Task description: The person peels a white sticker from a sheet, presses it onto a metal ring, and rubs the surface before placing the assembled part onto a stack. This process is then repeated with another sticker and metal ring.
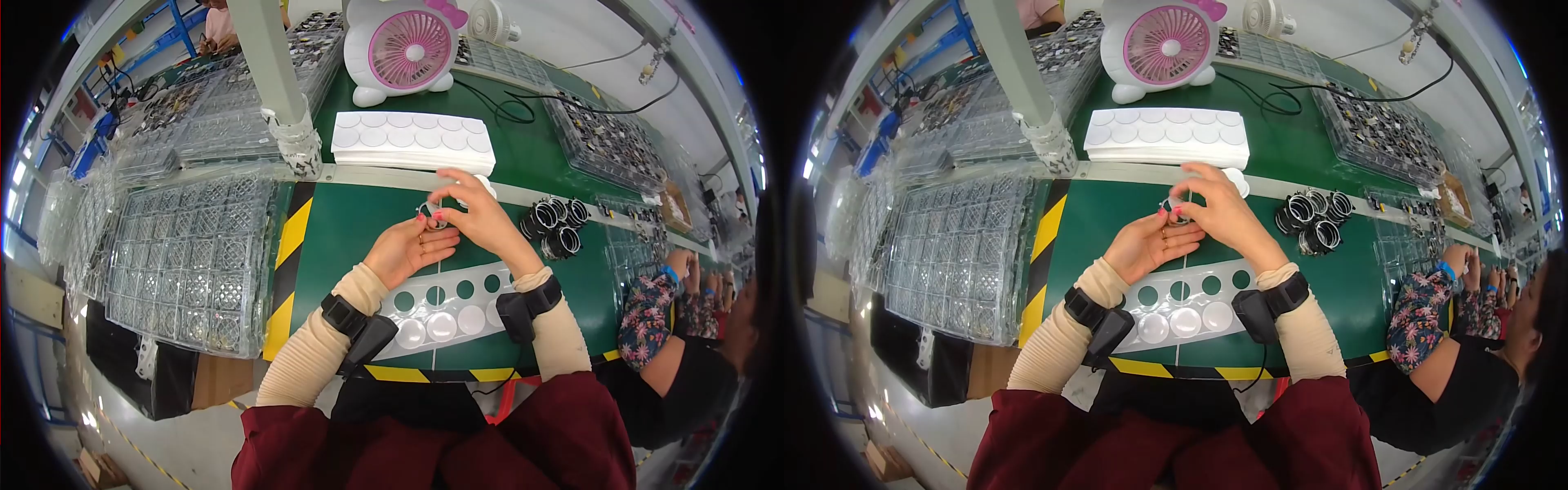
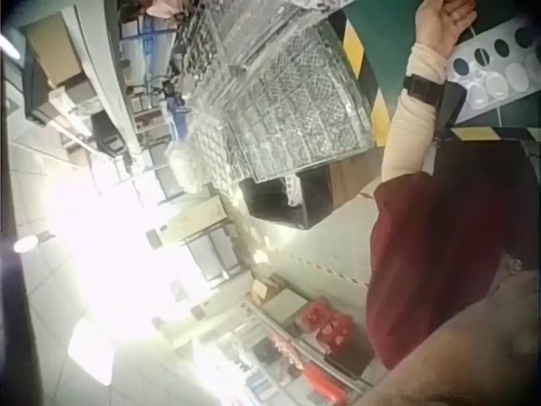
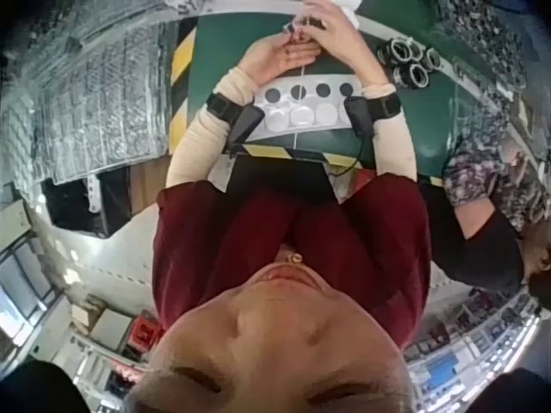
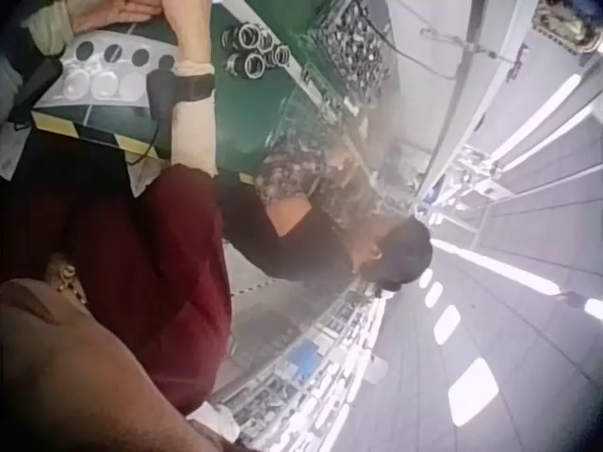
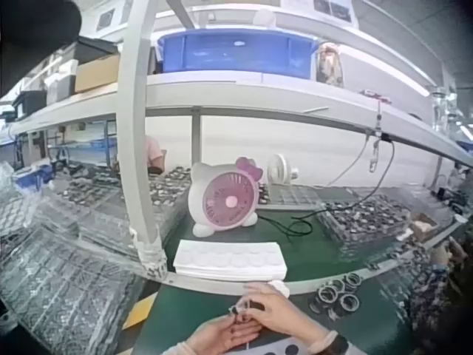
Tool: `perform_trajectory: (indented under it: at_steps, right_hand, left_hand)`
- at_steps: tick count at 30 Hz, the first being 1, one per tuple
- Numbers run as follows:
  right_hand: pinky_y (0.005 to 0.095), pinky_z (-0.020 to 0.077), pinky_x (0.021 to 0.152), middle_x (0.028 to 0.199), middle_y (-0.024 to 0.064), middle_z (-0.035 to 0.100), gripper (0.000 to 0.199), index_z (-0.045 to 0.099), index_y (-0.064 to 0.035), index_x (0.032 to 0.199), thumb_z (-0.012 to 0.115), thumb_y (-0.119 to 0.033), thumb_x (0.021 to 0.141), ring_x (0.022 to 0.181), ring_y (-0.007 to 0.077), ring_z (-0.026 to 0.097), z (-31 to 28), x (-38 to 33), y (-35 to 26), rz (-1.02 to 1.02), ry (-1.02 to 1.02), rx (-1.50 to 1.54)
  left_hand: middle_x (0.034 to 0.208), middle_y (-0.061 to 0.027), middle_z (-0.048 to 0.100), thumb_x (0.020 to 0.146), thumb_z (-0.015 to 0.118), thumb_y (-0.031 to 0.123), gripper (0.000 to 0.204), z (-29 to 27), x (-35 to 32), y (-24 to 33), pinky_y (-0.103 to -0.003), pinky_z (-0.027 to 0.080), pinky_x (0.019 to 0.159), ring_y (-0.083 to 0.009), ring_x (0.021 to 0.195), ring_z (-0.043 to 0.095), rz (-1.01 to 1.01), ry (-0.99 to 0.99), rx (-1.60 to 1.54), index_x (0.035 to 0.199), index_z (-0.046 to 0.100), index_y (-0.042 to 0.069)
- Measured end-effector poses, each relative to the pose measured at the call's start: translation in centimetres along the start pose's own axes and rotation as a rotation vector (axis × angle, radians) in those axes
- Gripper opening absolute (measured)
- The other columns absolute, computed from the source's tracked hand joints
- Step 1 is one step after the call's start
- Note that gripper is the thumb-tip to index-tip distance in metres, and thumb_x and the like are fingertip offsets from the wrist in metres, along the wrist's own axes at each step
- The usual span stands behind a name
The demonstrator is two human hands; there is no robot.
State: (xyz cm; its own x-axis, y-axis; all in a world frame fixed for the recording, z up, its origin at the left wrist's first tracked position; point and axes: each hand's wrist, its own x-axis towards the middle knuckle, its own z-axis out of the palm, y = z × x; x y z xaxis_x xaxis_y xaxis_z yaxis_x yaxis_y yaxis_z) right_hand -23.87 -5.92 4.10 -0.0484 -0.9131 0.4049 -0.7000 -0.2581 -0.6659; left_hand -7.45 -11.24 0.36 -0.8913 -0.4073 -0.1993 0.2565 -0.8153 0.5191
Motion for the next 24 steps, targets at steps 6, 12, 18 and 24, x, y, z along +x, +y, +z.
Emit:
perform_trajectory:
  at_steps: [6, 12, 18, 24]
  right_hand:
    - [0.0293, 0.0376, 0.088, 0.107, 0.0087, 0.053, 0.012, 0.057, -0.0018, 0.085, 0.06, -0.004, 0.074, 0.105, 0.0232, 0.048, -0.6, -0.6, -1.0, 0.271, -0.159, 0.152]
    - [0.0283, 0.0409, 0.08, 0.092, 0.0067, 0.059, 0.012, 0.059, -0.0023, 0.086, 0.061, -0.006, 0.074, 0.089, 0.0207, 0.054, -0.8, -1.1, -0.4, -0.076, 0.018, -0.027]
    - [0.0306, 0.0421, 0.075, 0.09, 0.0091, 0.058, 0.017, 0.061, -0.0042, 0.089, 0.063, -0.006, 0.072, 0.087, 0.0231, 0.054, -1.5, -0.3, 0.8, 0.331, 0.354, 0.181]
    - [0.0368, 0.0426, 0.068, 0.077, 0.0101, 0.059, 0.021, 0.062, -0.003, 0.089, 0.065, -0.006, 0.069, 0.073, 0.0274, 0.054, -0.6, -0.6, 2.8, 0.026, 0.372, -0.701]
  left_hand:
    - [0.104, -0.0195, 0.051, 0.094, 0.037, 0.019, 0.023, -0.4, 0.1, -0.1, -0.043, 0.039, 0.098, -0.0352, 0.112, 0.047, 0.077, -0.026, 0.014, 0.087, 0.048, 0.0]
    - [0.106, -0.0205, 0.051, 0.094, 0.036, 0.014, 0.021, -1.2, 0.5, 0.1, -0.041, 0.038, 0.1, -0.0361, 0.114, 0.045, 0.062, -0.124, -0.115, 0.084, 0.048, 0.0]
    - [0.108, -0.0229, 0.05, 0.093, 0.036, 0.013, 0.02, -1.8, 0.7, 0.4, -0.04, 0.038, 0.1, -0.0361, 0.114, 0.045, 0.063, -0.075, -0.209, 0.084, 0.047, 0.0]
    - [0.111, -0.0262, 0.048, 0.094, 0.034, 0.013, 0.02, -1.3, 0.5, 0.2, -0.041, 0.041, 0.097, -0.0361, 0.111, 0.048, 0.048, -0.024, -0.079, 0.09, 0.046, -0.001]
